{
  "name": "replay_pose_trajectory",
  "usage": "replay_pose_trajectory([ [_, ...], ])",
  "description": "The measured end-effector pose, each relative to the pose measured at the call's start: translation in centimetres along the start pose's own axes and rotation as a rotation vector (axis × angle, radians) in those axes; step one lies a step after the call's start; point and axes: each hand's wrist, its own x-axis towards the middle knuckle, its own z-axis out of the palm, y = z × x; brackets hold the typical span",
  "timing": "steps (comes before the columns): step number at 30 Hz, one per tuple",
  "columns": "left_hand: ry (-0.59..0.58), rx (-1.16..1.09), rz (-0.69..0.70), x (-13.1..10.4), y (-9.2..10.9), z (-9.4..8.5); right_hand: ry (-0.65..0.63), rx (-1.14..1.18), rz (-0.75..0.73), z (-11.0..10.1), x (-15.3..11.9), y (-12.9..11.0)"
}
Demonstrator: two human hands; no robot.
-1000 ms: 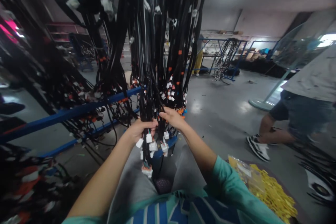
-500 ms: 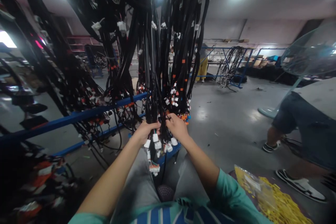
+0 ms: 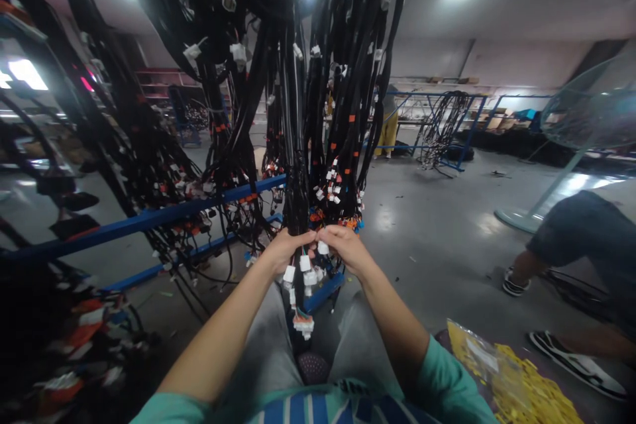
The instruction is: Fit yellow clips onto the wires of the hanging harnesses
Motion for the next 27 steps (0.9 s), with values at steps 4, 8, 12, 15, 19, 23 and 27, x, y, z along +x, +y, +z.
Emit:
replay_pose_trajectory([
  [4,-0.067,-0.061,-0.016,0.0,-0.4,-0.2,0.013,-0.129,-0.105,0.2,0.6,-1.7],
  [8,-0.125,-0.093,-0.007,0.1,-0.8,-0.3,0.035,-0.211,-0.113,0.6,0.8,-2.2],
  [12,-0.104,-0.101,0.008,0.0,-1.0,-0.2,0.105,-0.230,-0.137,1.5,1.0,-1.9],
  [15,-0.092,-0.125,-0.012,-0.2,-1.0,-0.3,0.132,-0.089,-0.077,1.8,0.9,-1.2],
  [19,-0.127,-0.166,-0.029,-0.4,-1.1,-0.8,0.250,0.334,0.031,0.7,0.5,1.7],
  [23,-0.215,-0.195,-0.050,-0.3,-1.2,-1.6,0.245,0.617,0.220,-1.1,-0.5,6.3],
  [27,-0.303,-0.212,-0.072,0.2,-1.3,-2.0,0.213,0.719,0.303,-1.9,-1.6,9.0],
])
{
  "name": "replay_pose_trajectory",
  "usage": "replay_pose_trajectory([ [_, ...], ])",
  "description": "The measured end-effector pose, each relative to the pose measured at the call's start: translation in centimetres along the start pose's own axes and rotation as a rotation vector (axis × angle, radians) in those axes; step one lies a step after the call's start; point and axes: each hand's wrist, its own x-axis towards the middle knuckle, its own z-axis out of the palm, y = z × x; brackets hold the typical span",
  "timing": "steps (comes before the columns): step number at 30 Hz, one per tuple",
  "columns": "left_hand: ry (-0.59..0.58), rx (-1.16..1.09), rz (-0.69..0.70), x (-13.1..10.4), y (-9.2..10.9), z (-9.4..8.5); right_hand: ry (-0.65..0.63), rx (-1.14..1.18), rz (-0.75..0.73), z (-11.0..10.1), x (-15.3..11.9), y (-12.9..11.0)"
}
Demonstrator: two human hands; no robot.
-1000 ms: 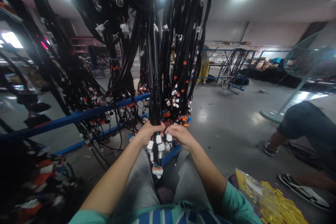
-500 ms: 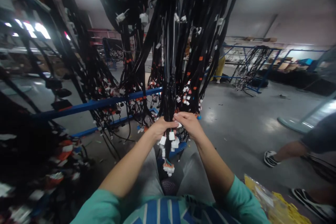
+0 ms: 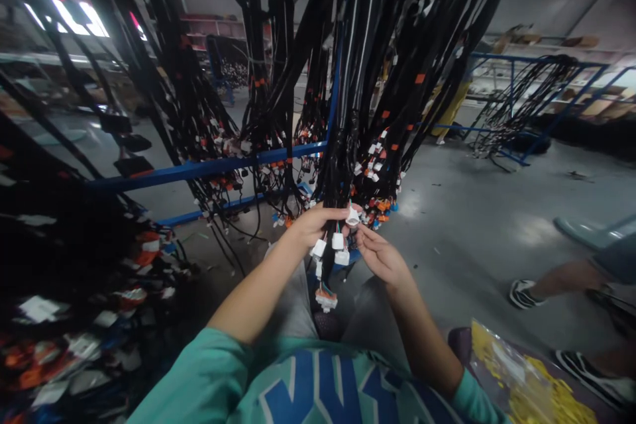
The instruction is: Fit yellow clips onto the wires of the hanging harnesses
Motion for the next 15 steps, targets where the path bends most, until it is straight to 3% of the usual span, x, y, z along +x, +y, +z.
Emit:
replay_pose_trajectory([
  [5,-0.038,-0.040,-0.036,0.5,-0.2,-0.2,-0.011,0.035,0.003,-0.2,-0.5,0.0],
  [15,-0.028,-0.121,-0.056,0.4,0.2,-0.2,0.008,0.100,0.010,2.0,-2.0,-1.1],
])
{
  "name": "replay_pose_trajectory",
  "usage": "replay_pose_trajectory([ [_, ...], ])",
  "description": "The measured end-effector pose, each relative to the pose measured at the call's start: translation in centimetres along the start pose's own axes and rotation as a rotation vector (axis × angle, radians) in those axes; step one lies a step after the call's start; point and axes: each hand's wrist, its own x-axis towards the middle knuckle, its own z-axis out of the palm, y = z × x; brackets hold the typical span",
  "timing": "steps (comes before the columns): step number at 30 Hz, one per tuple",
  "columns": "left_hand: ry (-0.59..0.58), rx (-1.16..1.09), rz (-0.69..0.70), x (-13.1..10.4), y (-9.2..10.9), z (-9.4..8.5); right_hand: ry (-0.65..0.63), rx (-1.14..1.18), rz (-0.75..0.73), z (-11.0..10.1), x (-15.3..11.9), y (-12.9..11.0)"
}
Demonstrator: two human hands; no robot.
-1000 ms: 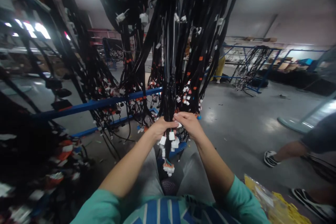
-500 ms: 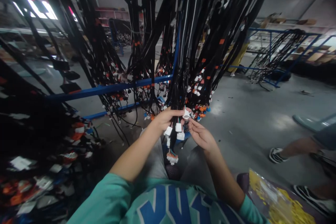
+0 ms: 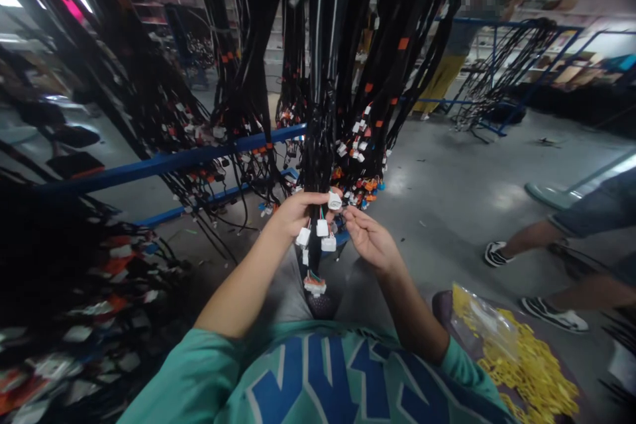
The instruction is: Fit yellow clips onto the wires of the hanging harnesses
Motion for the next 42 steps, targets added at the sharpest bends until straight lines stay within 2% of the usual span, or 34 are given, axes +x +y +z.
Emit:
replay_pose_trajectory([
  [9,0.047,-0.008,-0.005,-0.2,0.2,0.3,-0.141,-0.079,-0.059,1.6,-1.8,-0.5],
  [15,0.077,-0.003,-0.003,-0.4,0.4,0.8,-0.224,-0.219,-0.092,2.4,-2.8,-0.6],
  [20,0.102,0.010,0.001,-0.5,0.4,1.0,-0.204,-0.255,-0.120,2.4,-2.8,-0.4],
  [27,0.081,0.004,0.003,-0.5,0.4,1.1,-0.163,-0.291,-0.080,2.4,-2.7,-0.1],
  [35,0.067,-0.026,-0.009,-0.5,-0.1,1.9,-0.147,-0.299,-0.308,4.4,-3.5,-0.6],
  [42,0.089,-0.069,-0.025,-0.6,-0.5,2.3,-0.095,-0.389,-0.367,5.7,-4.5,-1.3],
])
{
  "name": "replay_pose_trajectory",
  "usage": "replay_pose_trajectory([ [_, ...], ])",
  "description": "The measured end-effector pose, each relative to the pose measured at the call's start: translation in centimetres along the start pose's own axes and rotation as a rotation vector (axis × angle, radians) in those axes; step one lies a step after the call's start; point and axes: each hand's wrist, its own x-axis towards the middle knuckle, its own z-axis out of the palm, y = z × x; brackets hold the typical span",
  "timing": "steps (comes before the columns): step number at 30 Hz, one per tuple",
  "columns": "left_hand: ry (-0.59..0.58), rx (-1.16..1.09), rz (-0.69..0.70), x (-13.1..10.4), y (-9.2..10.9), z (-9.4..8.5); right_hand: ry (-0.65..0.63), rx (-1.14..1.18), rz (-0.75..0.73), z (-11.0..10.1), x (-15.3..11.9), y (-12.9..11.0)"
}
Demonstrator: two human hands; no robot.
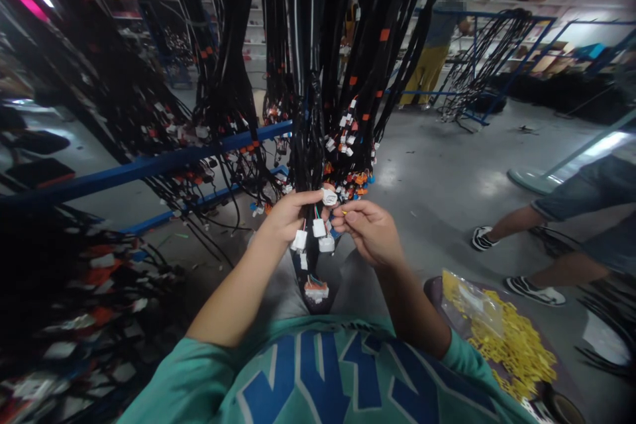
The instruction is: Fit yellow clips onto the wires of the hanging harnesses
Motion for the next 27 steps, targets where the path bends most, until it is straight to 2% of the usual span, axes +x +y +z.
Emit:
replay_pose_trajectory([
  [4,0.029,-0.021,0.005,0.0,0.0,0.1,-0.003,-0.094,-0.070,0.1,-0.2,-0.1],
  [8,0.040,-0.004,-0.016,-0.1,-0.1,0.2,0.010,-0.246,-0.206,0.2,-0.5,-0.3],
  [14,0.029,0.057,0.003,-0.5,-0.2,0.8,0.139,-0.659,-0.618,0.5,-0.3,-0.6],
  [16,0.040,0.061,0.007,-0.5,-0.3,1.1,0.193,-0.744,-0.693,0.7,0.0,-0.5],
  [27,0.058,0.054,0.090,-0.6,-0.7,1.7,0.219,-0.743,-0.716,1.5,0.4,0.0],
])
